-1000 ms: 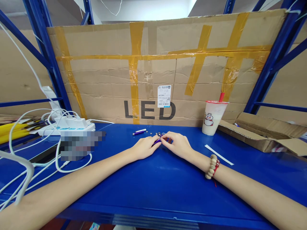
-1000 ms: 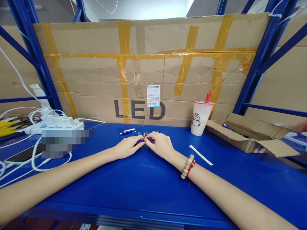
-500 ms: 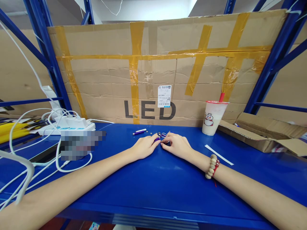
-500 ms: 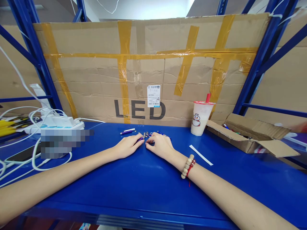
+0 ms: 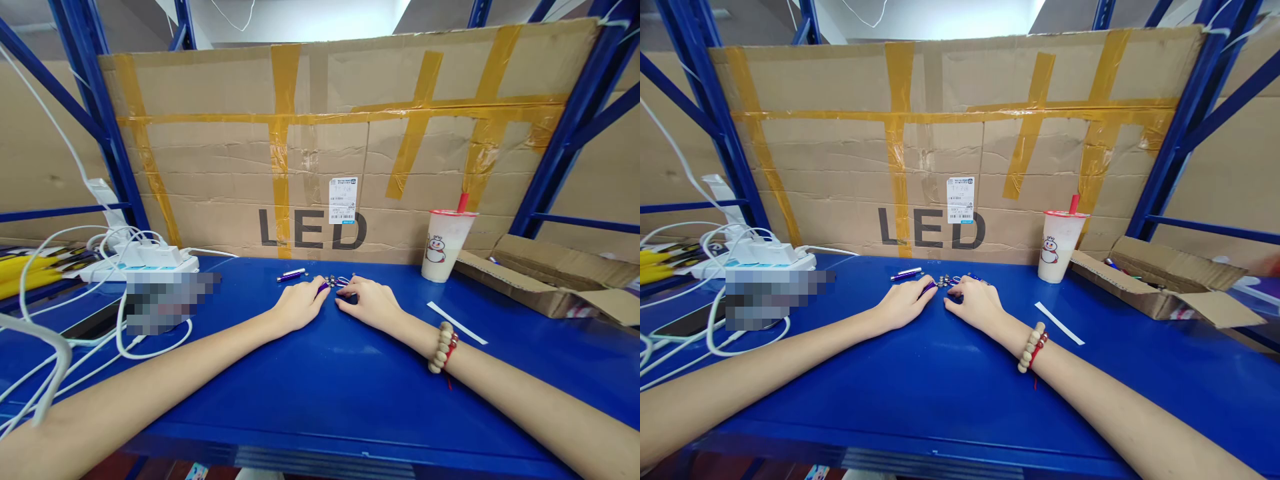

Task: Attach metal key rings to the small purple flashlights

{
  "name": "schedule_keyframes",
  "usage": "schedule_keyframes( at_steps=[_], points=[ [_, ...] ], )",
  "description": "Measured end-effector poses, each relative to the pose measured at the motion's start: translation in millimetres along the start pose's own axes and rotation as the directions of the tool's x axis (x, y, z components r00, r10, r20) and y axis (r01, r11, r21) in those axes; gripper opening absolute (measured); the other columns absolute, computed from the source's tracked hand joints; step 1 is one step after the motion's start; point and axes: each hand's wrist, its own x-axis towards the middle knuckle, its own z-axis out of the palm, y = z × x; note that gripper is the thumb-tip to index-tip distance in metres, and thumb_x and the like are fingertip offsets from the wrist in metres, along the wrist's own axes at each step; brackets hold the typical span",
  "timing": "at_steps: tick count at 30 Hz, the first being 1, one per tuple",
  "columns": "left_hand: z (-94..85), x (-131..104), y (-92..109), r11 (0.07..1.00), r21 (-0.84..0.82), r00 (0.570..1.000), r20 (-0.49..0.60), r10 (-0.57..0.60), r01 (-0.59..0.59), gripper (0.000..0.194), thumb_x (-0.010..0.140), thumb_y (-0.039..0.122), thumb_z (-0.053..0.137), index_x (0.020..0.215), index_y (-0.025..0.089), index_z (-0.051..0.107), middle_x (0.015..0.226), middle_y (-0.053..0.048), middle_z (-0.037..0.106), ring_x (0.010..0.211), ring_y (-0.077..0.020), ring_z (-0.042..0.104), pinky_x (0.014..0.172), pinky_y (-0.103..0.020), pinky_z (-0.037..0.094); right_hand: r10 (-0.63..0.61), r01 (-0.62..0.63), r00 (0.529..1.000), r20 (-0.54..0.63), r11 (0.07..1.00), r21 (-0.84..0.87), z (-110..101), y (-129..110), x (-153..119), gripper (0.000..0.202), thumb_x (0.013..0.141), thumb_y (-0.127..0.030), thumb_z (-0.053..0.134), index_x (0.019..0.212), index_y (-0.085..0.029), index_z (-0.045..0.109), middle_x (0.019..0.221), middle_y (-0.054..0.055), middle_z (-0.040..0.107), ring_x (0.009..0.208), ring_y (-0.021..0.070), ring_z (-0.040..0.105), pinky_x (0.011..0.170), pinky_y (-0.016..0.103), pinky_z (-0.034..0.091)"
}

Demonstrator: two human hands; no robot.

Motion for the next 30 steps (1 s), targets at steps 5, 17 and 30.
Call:
schedule_keyframes(
  at_steps=[5,17,30],
  points=[
    [-0.6,0.1,0.7,1.000,0.012,1.000,0.011,-0.009,0.009,0.032,0.092,0.039,0.021,0.097,0.020,0.045,0.088,-0.004,0.063,0.081,-0.0207,0.060,0.061,-0.027,0.043,0.036,-0.036,0.999,-0.013,0.999,0.006,-0.9,0.1,-0.5,0.026,0.076,-0.037,0.049,0.095,-0.028,0.065,0.090,-0.001,0.061,0.084,0.0144,0.056,0.060,0.023,0.036],
    [-1.3,-0.6,1.3,1.000,0.020,1.000,0.006,0.000,0.000,0.032,0.091,0.040,0.021,0.096,0.020,0.045,0.087,-0.004,0.063,0.081,-0.0215,0.061,0.059,-0.027,0.043,0.031,-0.031,1.000,0.001,0.999,-0.014,2.3,3.6,0.6,0.023,0.078,-0.037,0.048,0.089,-0.027,0.066,0.092,0.000,0.059,0.090,0.0156,0.053,0.064,0.023,0.038],
    [-1.5,0.2,0.8,1.000,0.005,1.000,0.009,-0.001,0.000,0.033,0.091,0.041,0.021,0.097,0.020,0.046,0.088,-0.005,0.063,0.080,-0.0218,0.061,0.059,-0.028,0.044,0.001,-0.001,1.000,0.000,1.000,-0.008,2.2,4.5,1.6,0.023,0.079,-0.032,0.047,0.090,-0.025,0.065,0.092,0.001,0.059,0.091,0.0159,0.052,0.064,0.023,0.038]
  ],
)
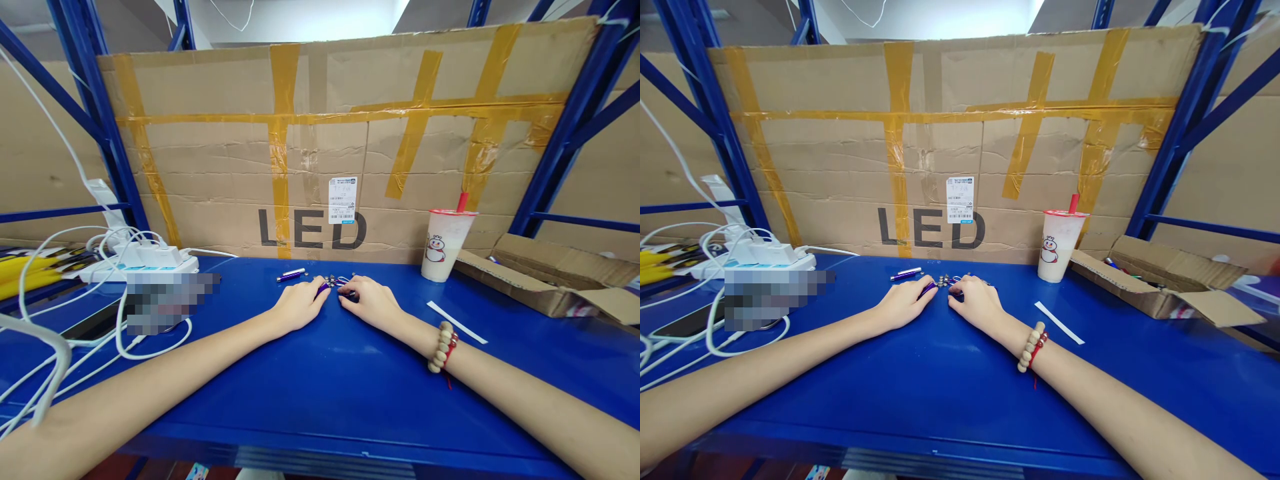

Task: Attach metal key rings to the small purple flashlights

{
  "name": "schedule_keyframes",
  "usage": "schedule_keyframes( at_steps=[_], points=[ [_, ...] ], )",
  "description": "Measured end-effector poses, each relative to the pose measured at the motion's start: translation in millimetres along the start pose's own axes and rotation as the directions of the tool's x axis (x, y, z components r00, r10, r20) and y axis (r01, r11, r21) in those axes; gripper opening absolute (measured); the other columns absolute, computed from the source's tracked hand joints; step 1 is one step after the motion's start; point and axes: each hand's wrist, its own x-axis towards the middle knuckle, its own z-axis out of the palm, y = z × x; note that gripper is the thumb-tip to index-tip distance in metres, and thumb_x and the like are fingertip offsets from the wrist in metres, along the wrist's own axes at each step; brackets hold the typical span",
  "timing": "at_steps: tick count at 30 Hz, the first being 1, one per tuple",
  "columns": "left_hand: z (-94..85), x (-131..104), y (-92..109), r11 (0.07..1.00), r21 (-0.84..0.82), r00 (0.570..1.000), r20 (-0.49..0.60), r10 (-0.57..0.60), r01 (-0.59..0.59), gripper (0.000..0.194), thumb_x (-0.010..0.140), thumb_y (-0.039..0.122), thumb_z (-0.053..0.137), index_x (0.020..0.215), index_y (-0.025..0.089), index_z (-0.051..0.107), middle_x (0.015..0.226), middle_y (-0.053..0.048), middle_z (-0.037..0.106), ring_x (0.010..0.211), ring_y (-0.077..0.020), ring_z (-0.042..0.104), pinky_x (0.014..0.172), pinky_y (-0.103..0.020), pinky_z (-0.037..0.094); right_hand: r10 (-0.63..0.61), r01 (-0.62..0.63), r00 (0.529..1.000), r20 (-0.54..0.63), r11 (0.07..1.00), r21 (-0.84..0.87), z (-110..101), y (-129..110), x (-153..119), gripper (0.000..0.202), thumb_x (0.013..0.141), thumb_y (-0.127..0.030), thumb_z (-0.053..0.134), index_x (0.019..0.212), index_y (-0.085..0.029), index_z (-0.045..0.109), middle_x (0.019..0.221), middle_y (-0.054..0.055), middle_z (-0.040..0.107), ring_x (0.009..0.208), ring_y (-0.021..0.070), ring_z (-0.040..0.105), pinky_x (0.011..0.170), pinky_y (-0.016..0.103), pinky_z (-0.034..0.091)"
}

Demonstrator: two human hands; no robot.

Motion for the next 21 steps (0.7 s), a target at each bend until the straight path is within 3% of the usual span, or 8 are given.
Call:
schedule_keyframes(
  at_steps=[21],
  points=[
    [-1.9,-1.1,1.5,1.000,-0.004,1.000,0.010,0.006,-0.006,0.033,0.091,0.041,0.021,0.097,0.020,0.046,0.088,-0.004,0.063,0.082,-0.0211,0.060,0.062,-0.028,0.044,-0.048,0.048,0.999,0.008,0.998,0.028,0.2,-0.5,0.4,0.023,0.080,-0.026,0.047,0.091,-0.022,0.066,0.099,0.002,0.058,0.093,0.0159,0.051,0.075,0.025,0.041]
  ],
)
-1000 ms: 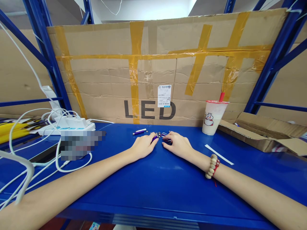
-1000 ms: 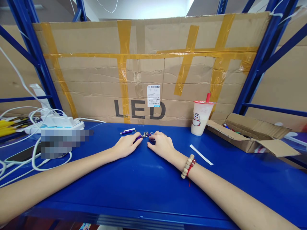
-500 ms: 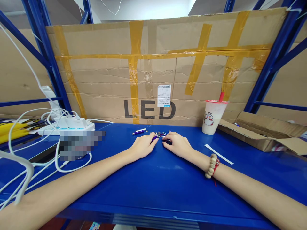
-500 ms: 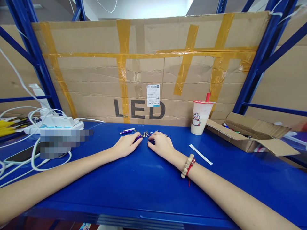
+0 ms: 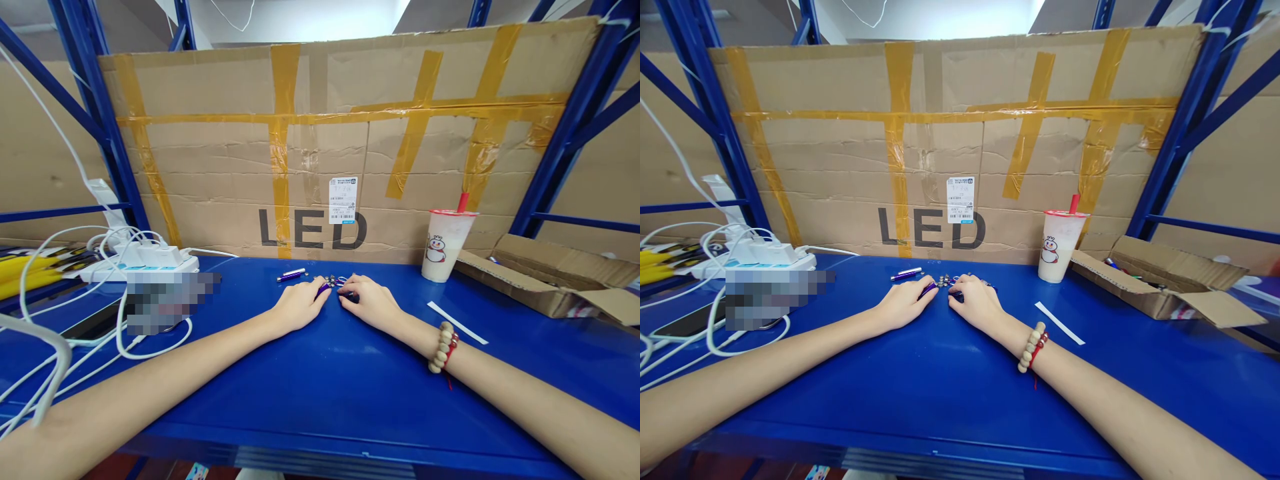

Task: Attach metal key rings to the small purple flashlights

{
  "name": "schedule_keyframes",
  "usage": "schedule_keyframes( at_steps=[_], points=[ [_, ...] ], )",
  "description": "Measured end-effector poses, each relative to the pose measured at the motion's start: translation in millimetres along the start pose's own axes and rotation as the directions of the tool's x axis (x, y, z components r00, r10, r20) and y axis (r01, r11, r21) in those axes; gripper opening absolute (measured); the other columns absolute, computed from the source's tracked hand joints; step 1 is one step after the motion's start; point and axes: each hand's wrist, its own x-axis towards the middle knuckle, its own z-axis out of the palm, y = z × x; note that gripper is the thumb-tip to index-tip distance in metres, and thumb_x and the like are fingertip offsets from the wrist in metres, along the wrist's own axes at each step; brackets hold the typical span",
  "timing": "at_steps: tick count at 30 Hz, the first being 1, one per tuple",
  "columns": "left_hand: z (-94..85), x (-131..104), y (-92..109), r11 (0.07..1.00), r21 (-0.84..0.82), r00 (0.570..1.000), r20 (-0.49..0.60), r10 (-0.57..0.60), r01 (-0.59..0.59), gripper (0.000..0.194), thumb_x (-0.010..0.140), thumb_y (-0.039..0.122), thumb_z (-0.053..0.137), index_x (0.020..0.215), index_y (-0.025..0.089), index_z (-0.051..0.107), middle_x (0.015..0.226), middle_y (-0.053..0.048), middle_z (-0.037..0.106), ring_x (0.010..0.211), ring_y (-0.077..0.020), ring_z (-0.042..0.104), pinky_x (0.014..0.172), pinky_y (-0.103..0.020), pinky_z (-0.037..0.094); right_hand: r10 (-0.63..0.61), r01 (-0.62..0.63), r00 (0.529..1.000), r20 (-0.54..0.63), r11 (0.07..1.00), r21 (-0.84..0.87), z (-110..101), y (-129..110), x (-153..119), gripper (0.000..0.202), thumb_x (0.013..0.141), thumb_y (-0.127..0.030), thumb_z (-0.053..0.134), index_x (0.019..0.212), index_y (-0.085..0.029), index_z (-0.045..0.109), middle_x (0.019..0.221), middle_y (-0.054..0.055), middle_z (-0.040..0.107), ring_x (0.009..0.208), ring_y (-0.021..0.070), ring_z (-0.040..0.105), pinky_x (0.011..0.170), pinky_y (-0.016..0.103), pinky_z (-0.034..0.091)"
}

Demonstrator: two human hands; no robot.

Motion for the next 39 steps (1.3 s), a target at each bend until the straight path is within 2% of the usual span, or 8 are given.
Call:
schedule_keyframes(
  at_steps=[4,25,39],
  points=[
    [0.4,-0.1,-0.3,1.000,0.007,1.000,-0.010,-0.002,0.002,0.033,0.091,0.041,0.022,0.096,0.020,0.046,0.088,-0.004,0.063,0.082,-0.0214,0.060,0.061,-0.027,0.043,-0.043,0.043,0.999,0.002,0.999,0.011,0.3,0.6,0.3,0.022,0.079,-0.023,0.046,0.088,-0.022,0.067,0.098,0.002,0.059,0.094,0.0156,0.050,0.079,0.025,0.040],
    [0.0,0.0,-0.2,1.000,-0.006,1.000,0.004,0.002,-0.002,0.033,0.091,0.041,0.022,0.098,0.020,0.046,0.090,-0.005,0.063,0.083,-0.0216,0.060,0.063,-0.029,0.045,-0.010,0.010,1.000,0.005,1.000,-0.022,-0.7,-0.7,-0.7,0.022,0.080,-0.025,0.047,0.089,-0.025,0.066,0.096,0.001,0.060,0.093,0.0161,0.050,0.075,0.025,0.040],
    [0.4,-0.1,-0.6,1.000,-0.009,1.000,0.004,0.011,-0.011,0.034,0.091,0.040,0.023,0.099,0.019,0.047,0.092,-0.005,0.063,0.083,-0.0213,0.060,0.064,-0.029,0.045,0.010,-0.011,1.000,-0.019,1.000,-0.028,0.1,1.1,-0.8,0.021,0.080,-0.027,0.047,0.088,-0.026,0.066,0.093,0.001,0.060,0.091,0.0168,0.048,0.065,0.025,0.038]
  ],
)
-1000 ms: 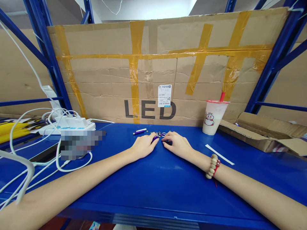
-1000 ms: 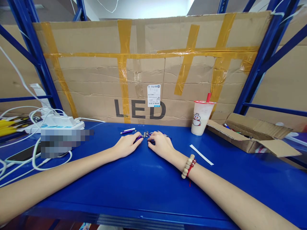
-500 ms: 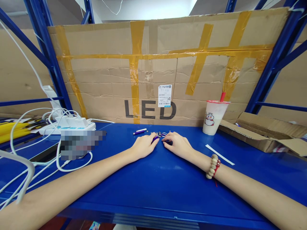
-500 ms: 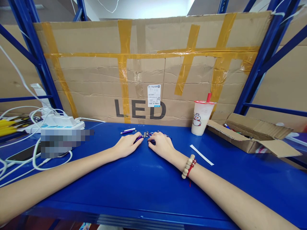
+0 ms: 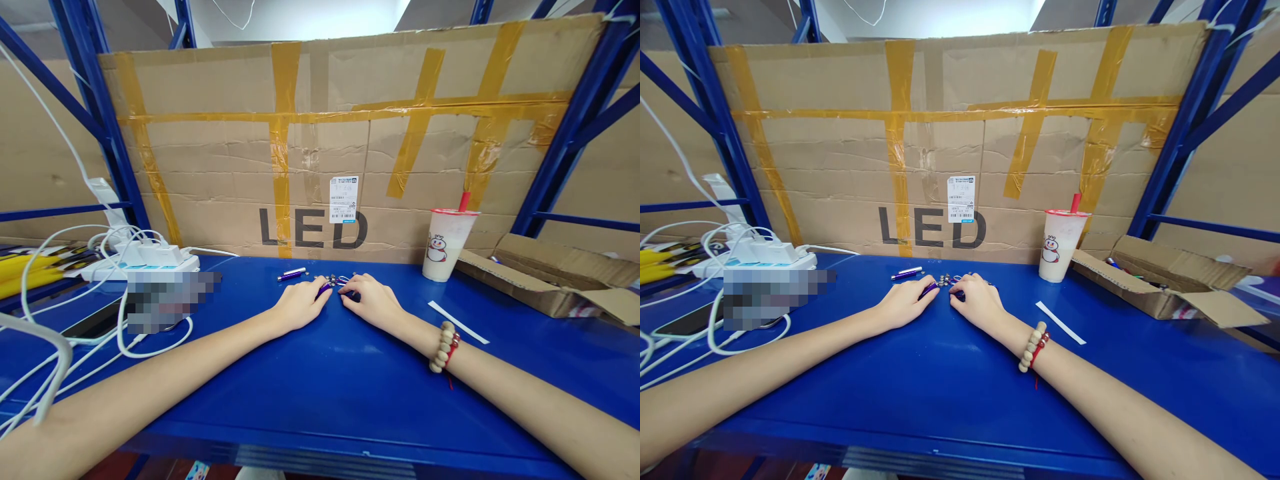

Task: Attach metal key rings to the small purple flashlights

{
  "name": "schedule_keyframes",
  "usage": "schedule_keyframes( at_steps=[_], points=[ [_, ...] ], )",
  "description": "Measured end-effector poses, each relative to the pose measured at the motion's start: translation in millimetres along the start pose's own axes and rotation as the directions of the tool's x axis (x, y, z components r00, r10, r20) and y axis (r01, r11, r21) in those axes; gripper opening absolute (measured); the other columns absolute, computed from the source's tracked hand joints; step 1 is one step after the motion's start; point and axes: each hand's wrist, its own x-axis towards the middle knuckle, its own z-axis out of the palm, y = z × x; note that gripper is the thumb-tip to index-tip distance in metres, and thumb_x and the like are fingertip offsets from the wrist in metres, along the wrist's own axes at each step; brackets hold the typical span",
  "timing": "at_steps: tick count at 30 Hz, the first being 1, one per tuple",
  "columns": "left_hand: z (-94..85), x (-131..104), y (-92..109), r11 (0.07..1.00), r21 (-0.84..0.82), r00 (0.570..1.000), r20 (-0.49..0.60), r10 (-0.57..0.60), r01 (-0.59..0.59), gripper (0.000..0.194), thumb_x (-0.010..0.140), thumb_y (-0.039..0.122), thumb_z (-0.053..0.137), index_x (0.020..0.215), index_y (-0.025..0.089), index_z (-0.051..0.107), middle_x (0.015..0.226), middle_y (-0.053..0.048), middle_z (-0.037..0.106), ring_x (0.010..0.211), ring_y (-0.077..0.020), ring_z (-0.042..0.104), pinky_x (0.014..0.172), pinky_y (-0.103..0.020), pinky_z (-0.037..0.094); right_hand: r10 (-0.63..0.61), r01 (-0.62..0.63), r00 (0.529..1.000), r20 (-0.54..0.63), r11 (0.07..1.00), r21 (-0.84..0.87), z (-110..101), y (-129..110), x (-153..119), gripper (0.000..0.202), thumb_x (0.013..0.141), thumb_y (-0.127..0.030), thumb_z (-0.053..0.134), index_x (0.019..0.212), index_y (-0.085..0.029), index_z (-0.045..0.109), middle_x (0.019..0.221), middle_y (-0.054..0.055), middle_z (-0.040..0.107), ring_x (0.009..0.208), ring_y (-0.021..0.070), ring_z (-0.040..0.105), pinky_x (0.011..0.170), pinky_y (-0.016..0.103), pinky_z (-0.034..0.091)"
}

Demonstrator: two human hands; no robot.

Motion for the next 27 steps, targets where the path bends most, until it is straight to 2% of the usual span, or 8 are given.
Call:
schedule_keyframes(
  at_steps=[6,13,27],
  points=[
    [-0.8,0.2,0.3,1.000,0.004,1.000,0.015,-0.003,0.003,0.034,0.091,0.040,0.024,0.101,0.019,0.048,0.091,-0.005,0.063,0.082,-0.0201,0.060,0.065,-0.028,0.045,0.017,-0.017,1.000,-0.001,1.000,-0.011,0.6,-0.1,0.2,0.021,0.080,-0.029,0.047,0.088,-0.026,0.066,0.094,0.002,0.059,0.092,0.0165,0.048,0.065,0.025,0.038],
    [1.6,0.5,-2.4,0.998,0.018,0.998,-0.001,0.066,-0.066,0.031,0.090,0.040,0.026,0.101,0.020,0.048,0.092,-0.004,0.063,0.082,-0.0203,0.060,0.066,-0.029,0.045,0.037,-0.037,0.999,0.004,0.999,-0.018,0.5,-0.7,-0.5,0.021,0.080,-0.030,0.047,0.090,-0.026,0.065,0.094,0.001,0.059,0.093,0.0170,0.049,0.065,0.025,0.038],
    [3.5,0.1,-4.4,0.995,0.031,0.995,-0.019,0.098,-0.098,0.031,0.089,0.040,0.027,0.102,0.021,0.049,0.094,-0.004,0.063,0.084,-0.0221,0.059,0.065,-0.030,0.045,0.039,-0.039,0.999,0.006,0.999,0.014,2.2,1.9,-1.0,0.022,0.080,-0.030,0.046,0.091,-0.026,0.065,0.096,0.001,0.058,0.095,0.0164,0.050,0.067,0.025,0.038]
  ],
)
